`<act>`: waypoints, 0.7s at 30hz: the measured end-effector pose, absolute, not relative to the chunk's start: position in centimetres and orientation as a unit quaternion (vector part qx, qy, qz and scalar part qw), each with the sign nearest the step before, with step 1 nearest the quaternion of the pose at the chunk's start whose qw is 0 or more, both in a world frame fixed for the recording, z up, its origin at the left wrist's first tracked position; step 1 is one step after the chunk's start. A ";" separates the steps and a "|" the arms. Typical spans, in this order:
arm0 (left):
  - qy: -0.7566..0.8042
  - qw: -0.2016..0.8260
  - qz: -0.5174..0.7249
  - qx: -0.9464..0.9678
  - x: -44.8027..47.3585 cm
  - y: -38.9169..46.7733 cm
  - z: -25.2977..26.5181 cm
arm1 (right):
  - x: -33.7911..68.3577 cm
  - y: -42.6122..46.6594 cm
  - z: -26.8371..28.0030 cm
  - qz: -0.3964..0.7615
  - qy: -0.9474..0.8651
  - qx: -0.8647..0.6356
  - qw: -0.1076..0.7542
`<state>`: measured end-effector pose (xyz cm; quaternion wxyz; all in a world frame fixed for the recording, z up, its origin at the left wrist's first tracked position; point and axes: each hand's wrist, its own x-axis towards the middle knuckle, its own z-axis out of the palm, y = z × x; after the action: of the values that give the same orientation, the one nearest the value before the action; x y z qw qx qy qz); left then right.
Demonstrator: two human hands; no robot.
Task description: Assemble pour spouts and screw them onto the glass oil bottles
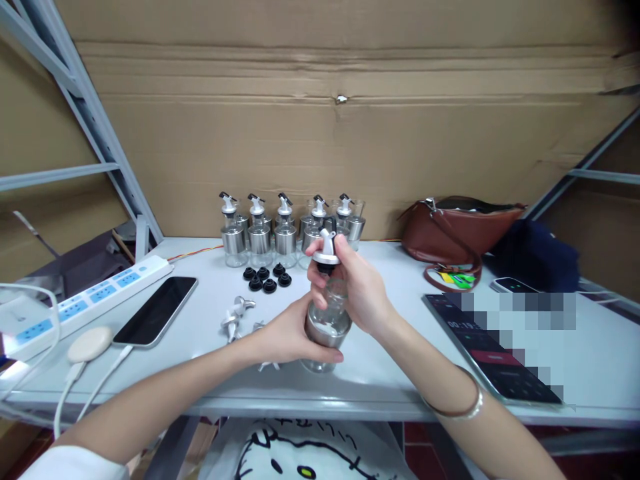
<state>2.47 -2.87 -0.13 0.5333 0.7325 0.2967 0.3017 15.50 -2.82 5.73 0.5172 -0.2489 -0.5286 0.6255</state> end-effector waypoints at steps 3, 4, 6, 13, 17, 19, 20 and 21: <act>0.290 0.525 0.291 0.745 2.4 -2.9 0.2 | 16.1 -2.8 5.5 0.612 -0.532 -0.233 0.537; 0.290 0.522 0.289 0.748 2.4 -2.9 0.3 | 16.3 -2.8 5.4 0.607 -0.536 -0.226 0.542; 0.291 0.515 0.284 0.755 2.4 -2.9 0.5 | 16.6 -3.0 5.2 0.599 -0.544 -0.217 0.547; 0.268 0.506 0.278 0.771 2.2 -2.6 0.4 | 16.4 -3.6 4.4 0.583 -0.576 -0.220 0.528; 0.264 0.518 0.278 0.764 2.2 -2.6 0.6 | 16.5 -3.6 3.7 0.575 -0.584 -0.214 0.532; 0.259 0.523 0.272 0.765 2.2 -2.6 0.8 | 16.7 -3.5 3.4 0.568 -0.584 -0.212 0.539; 0.259 0.525 0.265 0.766 2.2 -2.7 0.9 | 16.7 -3.5 3.2 0.565 -0.584 -0.209 0.545; 0.262 0.525 0.258 0.767 2.2 -2.7 1.0 | 16.8 -3.5 3.1 0.562 -0.583 -0.203 0.551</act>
<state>2.19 -2.66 0.98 0.5253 0.7675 0.2618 0.2579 16.76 -3.54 3.12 0.5505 -0.2031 -0.5833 0.5616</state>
